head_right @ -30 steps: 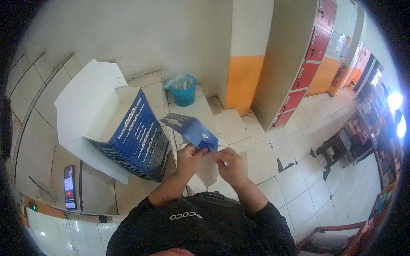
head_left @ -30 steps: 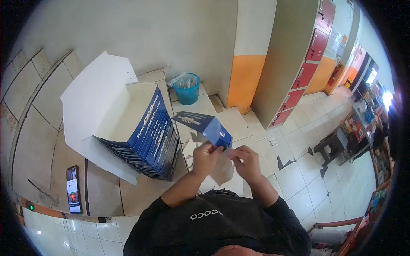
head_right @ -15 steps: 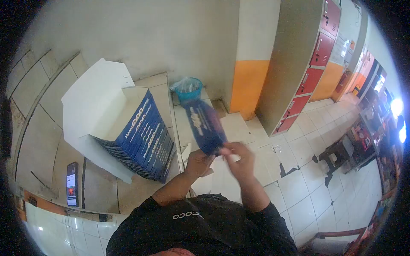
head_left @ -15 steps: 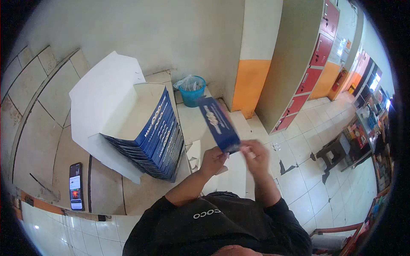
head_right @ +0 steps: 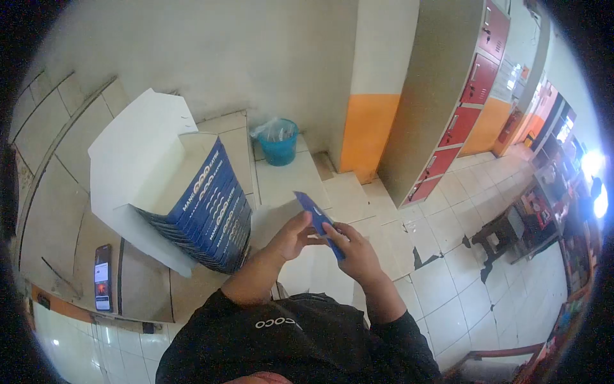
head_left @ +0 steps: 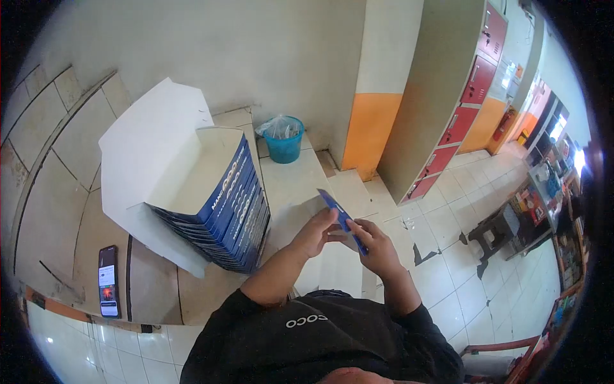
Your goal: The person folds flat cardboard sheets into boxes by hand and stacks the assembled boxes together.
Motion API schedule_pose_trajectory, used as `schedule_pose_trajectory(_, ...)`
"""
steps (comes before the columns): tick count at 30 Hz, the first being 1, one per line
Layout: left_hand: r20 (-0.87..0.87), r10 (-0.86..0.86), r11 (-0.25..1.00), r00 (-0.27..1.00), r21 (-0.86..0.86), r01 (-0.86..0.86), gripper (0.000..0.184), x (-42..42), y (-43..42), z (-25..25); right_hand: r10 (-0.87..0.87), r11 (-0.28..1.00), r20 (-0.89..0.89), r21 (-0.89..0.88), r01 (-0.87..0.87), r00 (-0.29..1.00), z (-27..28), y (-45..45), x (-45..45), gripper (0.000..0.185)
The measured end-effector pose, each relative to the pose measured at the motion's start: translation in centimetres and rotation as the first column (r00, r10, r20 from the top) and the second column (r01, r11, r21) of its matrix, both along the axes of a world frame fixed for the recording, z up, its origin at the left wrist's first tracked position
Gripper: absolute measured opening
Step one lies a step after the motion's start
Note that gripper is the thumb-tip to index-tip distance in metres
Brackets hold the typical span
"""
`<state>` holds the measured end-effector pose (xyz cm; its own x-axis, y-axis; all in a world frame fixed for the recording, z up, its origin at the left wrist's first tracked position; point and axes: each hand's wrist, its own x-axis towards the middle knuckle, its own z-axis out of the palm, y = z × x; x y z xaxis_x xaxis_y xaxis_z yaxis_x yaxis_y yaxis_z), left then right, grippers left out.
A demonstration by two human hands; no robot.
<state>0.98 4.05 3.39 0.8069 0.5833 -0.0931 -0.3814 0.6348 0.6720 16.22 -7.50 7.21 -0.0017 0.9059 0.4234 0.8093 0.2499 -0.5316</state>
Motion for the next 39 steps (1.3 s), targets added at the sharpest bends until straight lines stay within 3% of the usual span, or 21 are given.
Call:
schedule_pose_trajectory(1,-0.071,0.083,0.996,0.994,0.048,-0.079,0.026,0.3,-0.3,0.8,0.052,0.997,0.024,0.057,-0.053,0.998,-0.2,-0.1,-0.2,0.043)
schedule_pose_trajectory(4,-0.075,0.173,0.979,0.982,0.126,-0.162,0.024,0.8,0.5,-2.3,-0.056,0.986,-0.194,0.141,0.084,0.979,-1.4,0.0,0.7,0.03)
schedule_pose_trajectory(5,-0.104,0.174,0.982,0.979,0.089,-0.165,0.023,0.8,0.2,-2.1,-0.206,0.923,-0.183,0.291,0.253,0.961,-1.0,-0.1,0.6,0.02)
schedule_pose_trajectory(8,-0.164,0.184,0.983,0.969,0.008,-0.185,0.023,0.8,-1.2,-1.0,-0.221,0.901,-0.265,0.312,0.301,0.939,-1.4,-0.9,1.3,0.022)
schedule_pose_trajectory(10,-0.167,0.219,0.975,0.961,-0.001,-0.223,0.025,0.8,-2.0,-0.4,-0.082,0.943,-0.053,0.318,0.095,0.995,-1.2,-0.8,1.9,0.026)
schedule_pose_trajectory(12,-0.121,0.255,0.961,0.959,0.143,-0.237,0.024,0.7,-2.3,-0.4,0.07,0.954,0.157,0.278,-0.112,0.985,-0.8,-0.3,2.4,0.03)
schedule_pose_trajectory(16,-0.037,0.348,0.902,0.937,0.285,-0.324,0.025,1.7,-2.9,-1.3,-0.073,0.934,0.069,0.355,0.043,0.995,-0.5,0.4,0.0,0.035)
schedule_pose_trajectory(19,-0.064,0.361,0.922,0.931,0.176,-0.345,0.03,1.7,-2.7,-3.5,-0.122,0.945,0.038,0.311,0.105,0.992,-0.6,0.7,-1.2,0.037)
schedule_pose_trajectory(22,-0.006,0.419,0.904,0.908,0.095,-0.416,0.028,0.9,-3.3,-1.6,-0.023,0.965,0.053,0.261,0.008,0.998,-2.2,1.6,-1.4,0.038)
schedule_pose_trajectory(25,-0.155,0.332,0.923,0.931,0.258,-0.286,0.027,0.1,-1.9,-4.5,0.009,0.976,0.064,0.218,-0.022,0.998,-1.4,1.5,-2.0,0.033)
schedule_pose_trajectory(26,-0.125,0.298,0.922,0.946,0.294,-0.251,0.025,-0.4,-2.0,-3.9,0.024,0.975,0.063,0.221,-0.037,0.998,-1.0,1.5,-2.1,0.032)
schedule_pose_trajectory(28,-0.07,0.222,0.91,0.973,0.374,-0.181,0.021,-1.8,-2.2,-1.4,0.164,0.985,0.039,0.047,-0.166,0.986,0.6,0.9,-1.0,0.029)
schedule_pose_trajectory(29,-0.231,0.103,0.898,0.967,0.439,0.01,0.021,-2.4,-2.0,-0.8,0.231,0.972,0.016,-0.04,-0.23,0.973,1.5,0.7,-0.7,0.027)
schedule_pose_trajectory(30,-0.394,-0.004,0.86,0.919,0.468,0.204,0.021,-2.9,-1.8,-0.3,0.211,0.977,0.041,-0.002,-0.211,0.977,2.4,0.7,-0.8,0.026)
schedule_pose_trajectory(32,-0.63,-0.131,0.684,0.766,0.502,0.53,0.014,-3.4,-2.4,2.0,0.169,0.982,0.086,0.073,-0.175,0.982,4.2,1.0,-1.4,0.023)
schedule_pose_trajectory(34,-0.715,-0.181,0.433,0.675,0.558,0.708,0.018,-3.1,-3.5,2.5,0.222,0.975,0.114,-0.051,-0.218,0.968,4.7,1.4,-1.7,0.02)
schedule_pose_trajectory(35,-0.661,-0.341,0.531,0.668,0.451,0.717,0.022,-3.1,-3.5,1.1,0.269,0.96,0.124,-0.117,-0.255,0.955,4.1,1.9,-1.0,0.019)
schedule_pose_trajectory(36,-0.602,-0.388,0.589,0.698,0.42,0.69,0.024,-3.4,-3.6,0.4,0.314,0.94,0.131,-0.183,-0.289,0.94,3.7,2.2,-0.3,0.017)
schedule_pose_trajectory(37,-0.538,-0.427,0.643,0.727,0.384,0.662,0.026,-3.9,-3.6,0.0,0.34,0.927,-0.044,-0.157,-0.342,0.94,3.8,2.4,0.3,0.012)
schedule_pose_trajectory(39,-0.42,-0.46,0.734,0.782,0.316,0.601,0.03,-4.7,-3.5,-1.9,0.293,0.924,-0.158,-0.207,-0.322,0.943,4.3,2.1,2.0,0.011)
